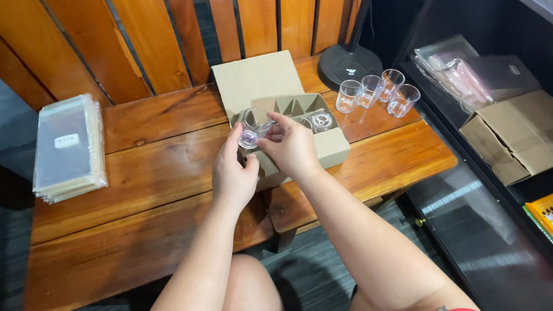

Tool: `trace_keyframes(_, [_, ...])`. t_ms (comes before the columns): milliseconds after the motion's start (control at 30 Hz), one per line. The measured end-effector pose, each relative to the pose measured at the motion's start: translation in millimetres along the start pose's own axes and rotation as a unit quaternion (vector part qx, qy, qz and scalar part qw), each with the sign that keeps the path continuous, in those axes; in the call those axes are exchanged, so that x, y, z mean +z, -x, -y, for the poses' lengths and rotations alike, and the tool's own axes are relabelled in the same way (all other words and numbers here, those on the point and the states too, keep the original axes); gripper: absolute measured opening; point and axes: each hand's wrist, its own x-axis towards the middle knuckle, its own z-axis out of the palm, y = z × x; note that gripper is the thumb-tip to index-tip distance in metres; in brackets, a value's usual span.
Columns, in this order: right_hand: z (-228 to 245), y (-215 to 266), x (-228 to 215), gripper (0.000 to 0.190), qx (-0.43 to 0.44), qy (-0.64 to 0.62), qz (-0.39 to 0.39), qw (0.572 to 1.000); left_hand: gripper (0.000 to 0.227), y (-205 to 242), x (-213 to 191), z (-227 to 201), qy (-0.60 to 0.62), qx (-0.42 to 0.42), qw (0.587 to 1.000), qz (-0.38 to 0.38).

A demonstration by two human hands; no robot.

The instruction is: The person places small clear glasses one by one into a cardboard box with internal dividers. They arrange the glasses in the compartments and then close the box flaps.

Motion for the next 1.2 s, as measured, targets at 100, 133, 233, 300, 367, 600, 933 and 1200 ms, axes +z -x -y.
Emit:
trace_keyframes(100, [19, 6, -1, 0.069, -0.020, 0.107, -0.002, 0.994, 0.068, 3, -5, 4, 0.012, -0.058, 0.998, 0.031])
trace_keyframes(133, [15, 4, 0, 0.069, -0.020, 0.108, -0.001, 0.994, 0.068, 4, -5, 5, 0.013, -0.059, 0.998, 0.030])
trace_keyframes(233, [4, 0, 2, 0.069, -0.071, 0.207, -0.007, 0.976, 0.070, 7, -5, 11, 0.017, -0.091, 0.995, 0.044])
trace_keyframes(300, [-1, -2, 5, 0.068, -0.114, 0.271, -0.003, 0.956, 0.065, 8, -3, 13, -0.008, -0.029, 0.999, 0.020])
trace_keyframes(367, [0, 1, 7, 0.064, -0.125, 0.304, 0.004, 0.944, 0.064, 9, 1, 23, -0.016, -0.036, 0.999, 0.024])
trace_keyframes(600, [7, 6, 9, 0.043, -0.152, 0.338, 0.034, 0.928, 0.071, 9, -5, 8, 0.068, -0.134, 0.986, 0.076])
trace_keyframes(933, [-2, 11, 4, 0.035, -0.181, 0.330, 0.036, 0.926, 0.064, 8, 2, 17, 0.004, -0.115, 0.990, 0.079])
trace_keyframes(1200, [10, 30, -9, 0.031, -0.172, 0.275, 0.055, 0.944, 0.068, 7, 6, 19, -0.069, -0.112, 0.988, 0.087])
